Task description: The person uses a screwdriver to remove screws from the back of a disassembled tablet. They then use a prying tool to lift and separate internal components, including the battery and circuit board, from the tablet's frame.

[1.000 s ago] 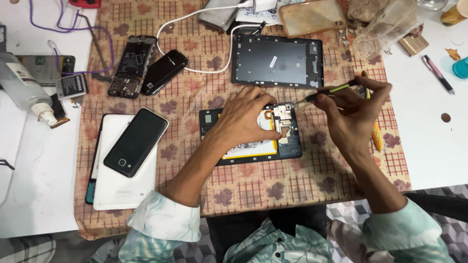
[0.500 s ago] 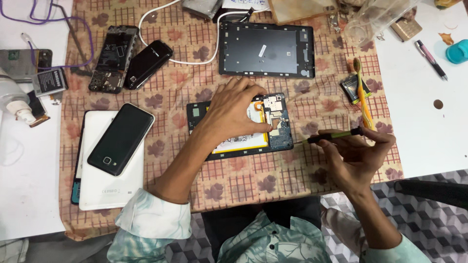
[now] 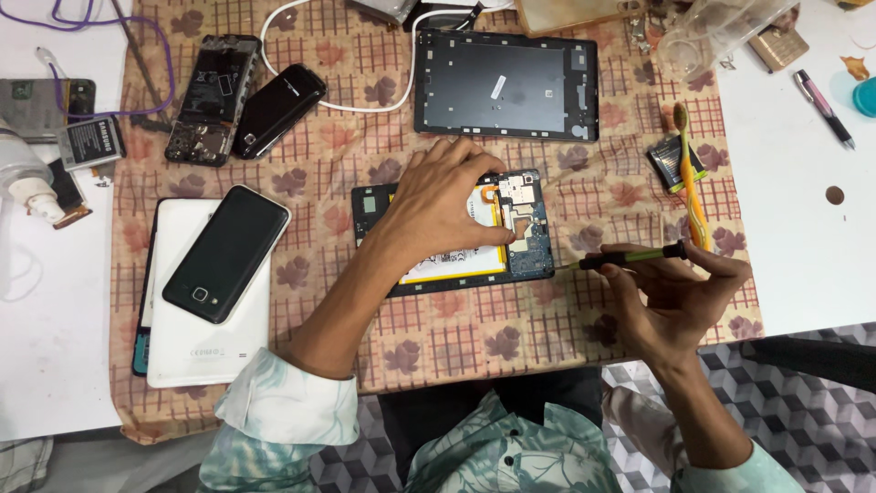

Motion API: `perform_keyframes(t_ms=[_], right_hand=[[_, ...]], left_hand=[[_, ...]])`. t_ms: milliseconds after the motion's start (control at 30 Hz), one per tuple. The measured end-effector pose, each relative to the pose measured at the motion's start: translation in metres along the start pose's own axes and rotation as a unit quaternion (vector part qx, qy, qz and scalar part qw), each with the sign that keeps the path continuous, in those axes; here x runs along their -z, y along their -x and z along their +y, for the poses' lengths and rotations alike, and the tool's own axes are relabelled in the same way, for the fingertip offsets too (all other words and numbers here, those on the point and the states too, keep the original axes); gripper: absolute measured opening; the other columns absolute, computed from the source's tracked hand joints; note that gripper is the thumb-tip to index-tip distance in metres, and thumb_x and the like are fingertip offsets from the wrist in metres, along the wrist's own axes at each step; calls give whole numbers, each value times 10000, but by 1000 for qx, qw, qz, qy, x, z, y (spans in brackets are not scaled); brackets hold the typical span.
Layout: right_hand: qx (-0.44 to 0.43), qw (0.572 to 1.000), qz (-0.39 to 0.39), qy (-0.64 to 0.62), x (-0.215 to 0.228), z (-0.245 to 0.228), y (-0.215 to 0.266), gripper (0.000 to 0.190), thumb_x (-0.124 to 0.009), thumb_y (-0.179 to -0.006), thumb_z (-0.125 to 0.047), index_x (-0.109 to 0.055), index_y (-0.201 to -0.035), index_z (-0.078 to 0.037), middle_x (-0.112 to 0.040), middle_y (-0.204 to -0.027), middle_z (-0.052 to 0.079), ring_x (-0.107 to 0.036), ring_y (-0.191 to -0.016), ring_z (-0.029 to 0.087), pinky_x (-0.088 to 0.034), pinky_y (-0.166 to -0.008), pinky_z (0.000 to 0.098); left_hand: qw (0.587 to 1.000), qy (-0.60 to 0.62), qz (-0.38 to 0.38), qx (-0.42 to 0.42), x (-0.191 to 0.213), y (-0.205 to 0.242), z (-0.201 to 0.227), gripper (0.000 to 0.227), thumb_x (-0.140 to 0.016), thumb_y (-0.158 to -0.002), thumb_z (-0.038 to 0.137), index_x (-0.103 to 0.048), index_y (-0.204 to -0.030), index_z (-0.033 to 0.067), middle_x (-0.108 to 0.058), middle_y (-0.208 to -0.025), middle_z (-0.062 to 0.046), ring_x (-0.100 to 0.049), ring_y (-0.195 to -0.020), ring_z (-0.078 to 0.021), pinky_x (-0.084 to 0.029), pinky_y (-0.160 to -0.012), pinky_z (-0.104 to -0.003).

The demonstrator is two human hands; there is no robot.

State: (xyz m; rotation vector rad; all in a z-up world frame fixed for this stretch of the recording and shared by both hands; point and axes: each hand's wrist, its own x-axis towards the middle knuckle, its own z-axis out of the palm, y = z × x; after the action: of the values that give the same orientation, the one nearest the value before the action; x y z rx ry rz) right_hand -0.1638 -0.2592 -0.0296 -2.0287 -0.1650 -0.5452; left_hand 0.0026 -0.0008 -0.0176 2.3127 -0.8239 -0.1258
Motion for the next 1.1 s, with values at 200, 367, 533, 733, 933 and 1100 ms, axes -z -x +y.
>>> perform_keyframes(t_ms=[200,367,533,733,933,1100], right_hand=[[34,999,-13,7,2,1,-4,583,-653,-984,123,-177,-1270,-56,-691,-1046,302,-774,-895,297,-690,-791,322],[29,999,-11,3,2,-2,-5,594,-667,-975,117,-180,-1266,-56,-692,-1000,298,-778,-885,289,-690,-757,307],[18,1000,11,17,3,0,-1,616,-690,-969,114,-187,-1281,-59,-677,-1005,320,-758,-911,293,-674,-771,310],[10,1000,8,3,1,4,0,593,-675,-1013,98,-187,-1302,-77,-696,-985,273,-767,-890,254,-679,-792,296],[2,1000,16,-15,-7,0,-9,613,-717,-1007,88,-213,-1302,-99,-693,-957,227,-752,-863,213,-642,-751,247],[-35,995,27,-91,-15,-4,-35,612,-737,-1040,81,-218,-1302,-110,-694,-1062,237,-742,-959,217,-621,-827,254]], left_hand=[[1000,0,2,-3,1,0,1,813,-919,-512,534,-716,-1174,106,-624,-1140,-88,-547,-1160,-288,-404,-974,-466],[1000,1,-1,-2,1,0,0,834,-918,-506,536,-709,-1184,98,-623,-1137,-91,-549,-1152,-287,-406,-969,-463],[1000,0,-2,-2,0,0,-1,836,-920,-506,536,-710,-1188,100,-625,-1143,-92,-550,-1152,-288,-408,-969,-462],[1000,2,-5,8,-1,-1,-1,856,-921,-475,538,-712,-1186,110,-632,-1137,-84,-552,-1154,-283,-409,-963,-464],[1000,-9,-30,0,0,-1,0,993,-931,-472,594,-650,-1271,76,-582,-1251,-140,-499,-1241,-320,-379,-1019,-506],[991,-44,-19,-124,8,11,15,1490,-991,-300,702,-437,-1416,-115,-421,-1350,-326,-357,-1354,-501,-308,-1099,-659]])
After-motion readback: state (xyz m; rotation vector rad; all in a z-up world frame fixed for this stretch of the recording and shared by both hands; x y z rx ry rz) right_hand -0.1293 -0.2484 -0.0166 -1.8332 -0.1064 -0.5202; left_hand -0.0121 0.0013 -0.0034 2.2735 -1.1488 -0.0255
